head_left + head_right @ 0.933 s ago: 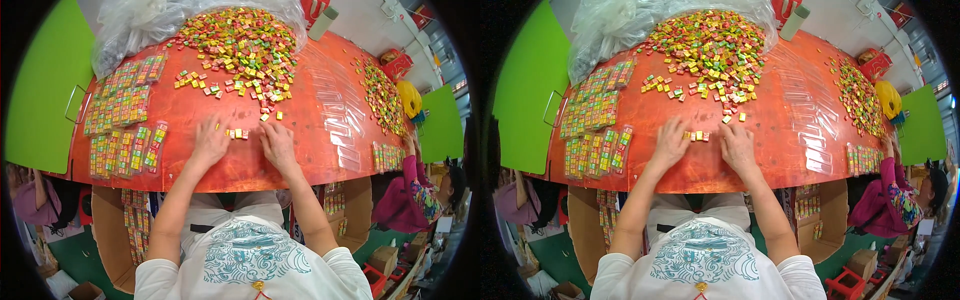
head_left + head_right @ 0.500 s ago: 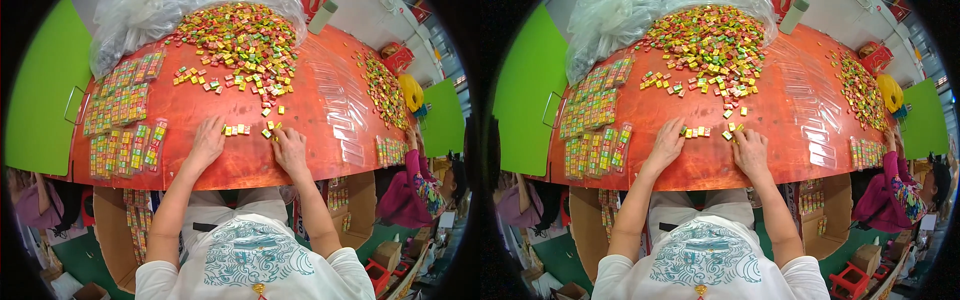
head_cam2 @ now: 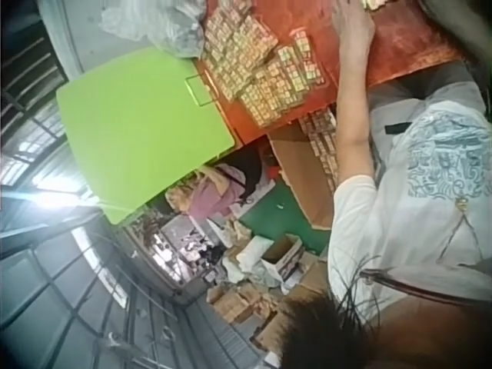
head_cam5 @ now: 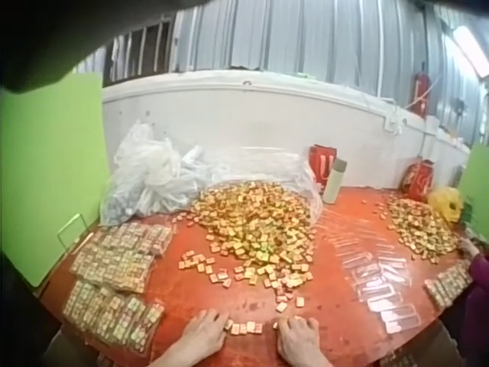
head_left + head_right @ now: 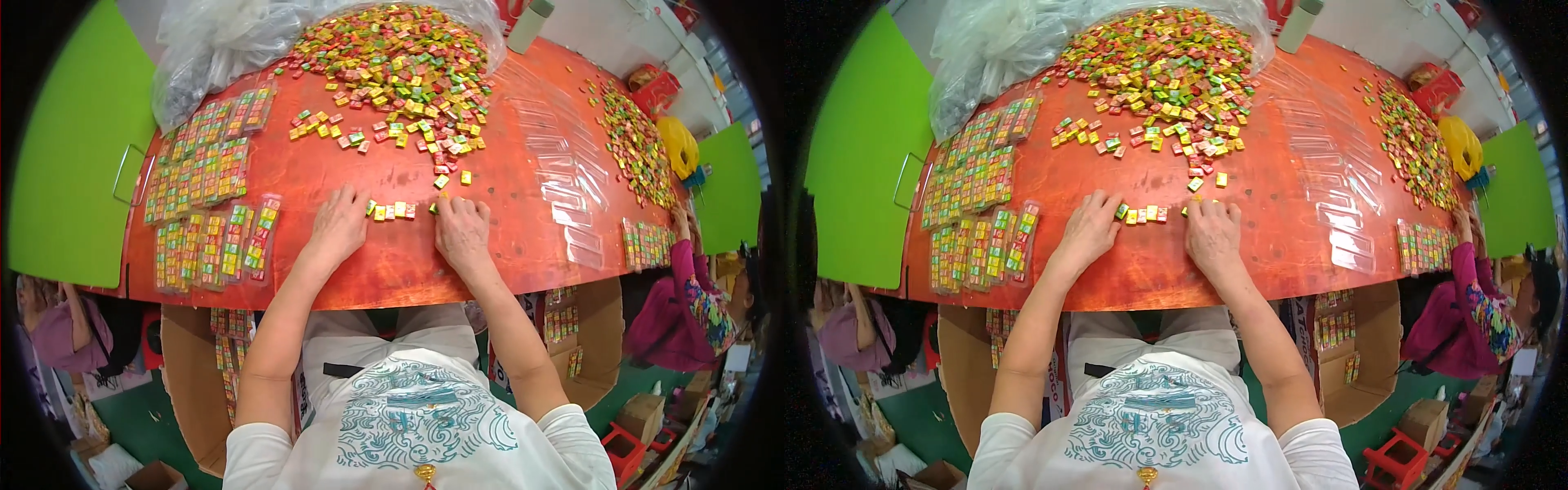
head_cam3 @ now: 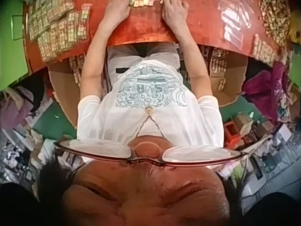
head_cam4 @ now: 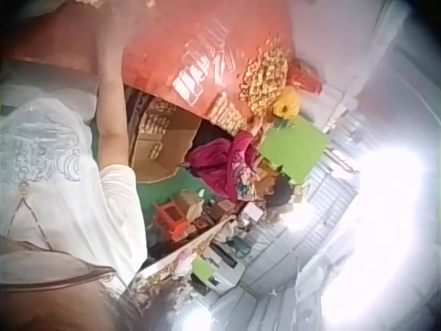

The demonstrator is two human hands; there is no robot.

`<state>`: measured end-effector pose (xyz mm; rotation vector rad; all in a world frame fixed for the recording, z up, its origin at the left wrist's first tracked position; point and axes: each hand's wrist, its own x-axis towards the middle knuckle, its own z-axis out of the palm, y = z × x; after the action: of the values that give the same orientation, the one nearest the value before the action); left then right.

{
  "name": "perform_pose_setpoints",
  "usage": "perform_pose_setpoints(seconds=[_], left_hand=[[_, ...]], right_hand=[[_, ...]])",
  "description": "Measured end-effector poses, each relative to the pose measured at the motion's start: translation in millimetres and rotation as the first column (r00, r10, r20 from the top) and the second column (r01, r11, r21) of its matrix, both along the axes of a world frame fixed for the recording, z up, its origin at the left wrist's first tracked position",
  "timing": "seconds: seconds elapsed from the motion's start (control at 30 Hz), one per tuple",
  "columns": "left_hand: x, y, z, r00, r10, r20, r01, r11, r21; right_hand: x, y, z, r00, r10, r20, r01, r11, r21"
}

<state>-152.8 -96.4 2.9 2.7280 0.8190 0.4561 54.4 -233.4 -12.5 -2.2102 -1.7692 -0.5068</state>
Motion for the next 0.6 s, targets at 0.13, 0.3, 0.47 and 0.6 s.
perform_pose_setpoints(seconds=[0.13,0.3,0.47,0.6], left_hand=[[1.5,-15.8,-0.7,0.994,0.096,0.044,-0.090,0.990,-0.111],[2.7,-30.1,0.7,0.975,0.168,0.145,-0.129,0.961,-0.245],[-3.8,-33.4,-9.5,0.954,0.144,0.263,-0.088,0.973,-0.212],[-5.4,-34.2,-12.0,0.941,0.144,0.306,-0.081,0.975,-0.208]], right_hand=[[-16.4,7.8,1.7,0.986,0.010,-0.169,-0.025,0.996,-0.086],[-7.8,-13.9,2.9,0.947,0.100,-0.305,-0.061,0.989,0.137],[60.2,-73.5,7.5,0.959,-0.211,-0.188,0.244,0.955,0.171],[122.9,-129.5,9.3,0.906,-0.416,-0.078,0.423,0.893,0.156]])
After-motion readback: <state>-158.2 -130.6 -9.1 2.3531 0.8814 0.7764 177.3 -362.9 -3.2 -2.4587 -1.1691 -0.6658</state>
